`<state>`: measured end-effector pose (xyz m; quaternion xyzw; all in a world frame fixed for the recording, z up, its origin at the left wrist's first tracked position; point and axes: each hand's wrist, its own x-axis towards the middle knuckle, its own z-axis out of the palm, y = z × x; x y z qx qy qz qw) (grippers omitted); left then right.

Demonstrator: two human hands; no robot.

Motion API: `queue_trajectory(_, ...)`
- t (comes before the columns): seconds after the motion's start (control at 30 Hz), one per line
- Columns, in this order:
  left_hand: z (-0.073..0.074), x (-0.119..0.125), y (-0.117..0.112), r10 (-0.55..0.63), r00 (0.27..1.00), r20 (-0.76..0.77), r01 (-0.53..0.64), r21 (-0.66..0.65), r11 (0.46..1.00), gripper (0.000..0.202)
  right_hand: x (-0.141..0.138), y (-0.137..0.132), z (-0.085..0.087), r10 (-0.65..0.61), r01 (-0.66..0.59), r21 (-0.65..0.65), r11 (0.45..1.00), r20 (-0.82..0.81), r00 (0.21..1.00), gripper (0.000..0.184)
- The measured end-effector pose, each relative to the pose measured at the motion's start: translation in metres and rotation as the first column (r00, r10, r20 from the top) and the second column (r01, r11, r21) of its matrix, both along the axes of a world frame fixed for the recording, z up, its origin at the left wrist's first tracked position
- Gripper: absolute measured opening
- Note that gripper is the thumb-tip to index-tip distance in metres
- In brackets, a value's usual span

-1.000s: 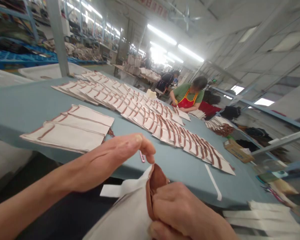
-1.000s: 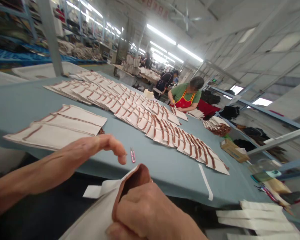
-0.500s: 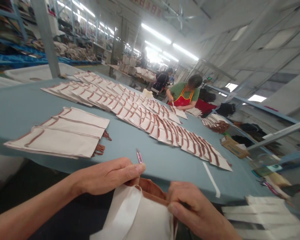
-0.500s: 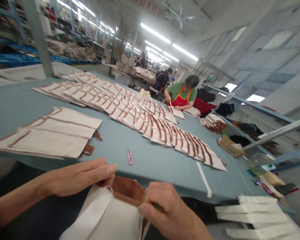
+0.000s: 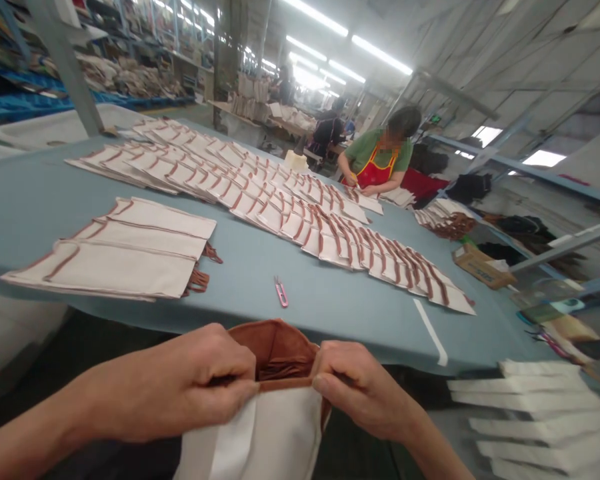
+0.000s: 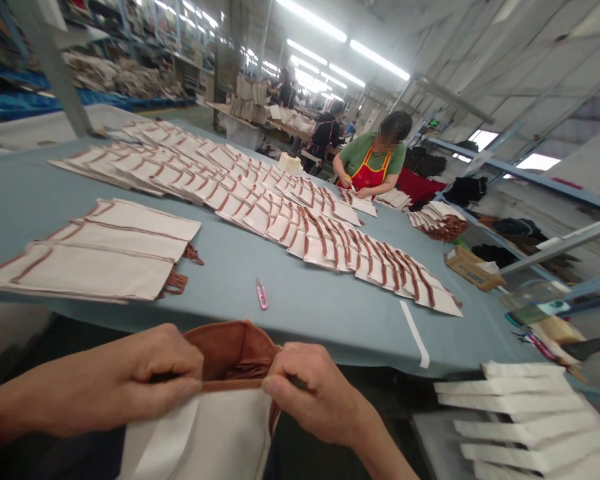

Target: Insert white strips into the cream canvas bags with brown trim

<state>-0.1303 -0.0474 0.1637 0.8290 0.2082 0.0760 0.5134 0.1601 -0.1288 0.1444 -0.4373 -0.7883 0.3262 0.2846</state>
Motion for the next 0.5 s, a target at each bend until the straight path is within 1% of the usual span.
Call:
queue_trajectory(0.07, 0.003, -0.006, -0.009, 0.037, 0.999, -0.018, -0.033, 0.212, 0.977, 0.035, -0.001, 0.002, 0.001, 0.033, -0.034, 0.016, 0.999, 0.057, 0.998, 0.047)
queue_trajectory(0.1, 0.004, -0.008, -0.014, 0.044, 0.999, -0.005, -0.041, 0.29, 0.956, 0.035, -0.002, 0.003, 0.002, 0.042, -0.046, 0.041, 0.998, 0.09, 0.995, 0.047)
queue_trajectory(0.17, 0.004, -0.013, -0.021, 0.041, 0.997, 0.063, -0.062, 0.393, 0.917, 0.035, -0.006, 0.007, 0.007, 0.043, -0.059, 0.11, 0.992, 0.141, 0.989, 0.047)
queue_trajectory(0.23, 0.0, -0.016, -0.026, 0.031, 0.99, 0.141, -0.089, 0.429, 0.899, 0.034, -0.014, 0.012, 0.012, 0.059, -0.083, 0.188, 0.979, 0.134, 0.989, 0.049)
queue_trajectory(0.37, -0.01, -0.016, -0.027, 0.027, 0.979, 0.204, -0.111, 0.413, 0.904, 0.037, -0.042, 0.021, 0.018, 0.154, -0.159, 0.311, 0.937, 0.04, 0.987, 0.064)
queue_trajectory(0.43, -0.013, -0.015, -0.025, 0.032, 0.97, 0.24, -0.133, 0.418, 0.899, 0.041, -0.057, 0.024, 0.017, 0.18, -0.169, 0.338, 0.926, 0.001, 0.984, 0.068)
queue_trajectory(0.5, -0.016, -0.016, -0.024, 0.048, 0.961, 0.274, -0.167, 0.433, 0.886, 0.043, -0.067, 0.024, 0.014, 0.182, -0.157, 0.326, 0.932, -0.048, 0.982, 0.069)
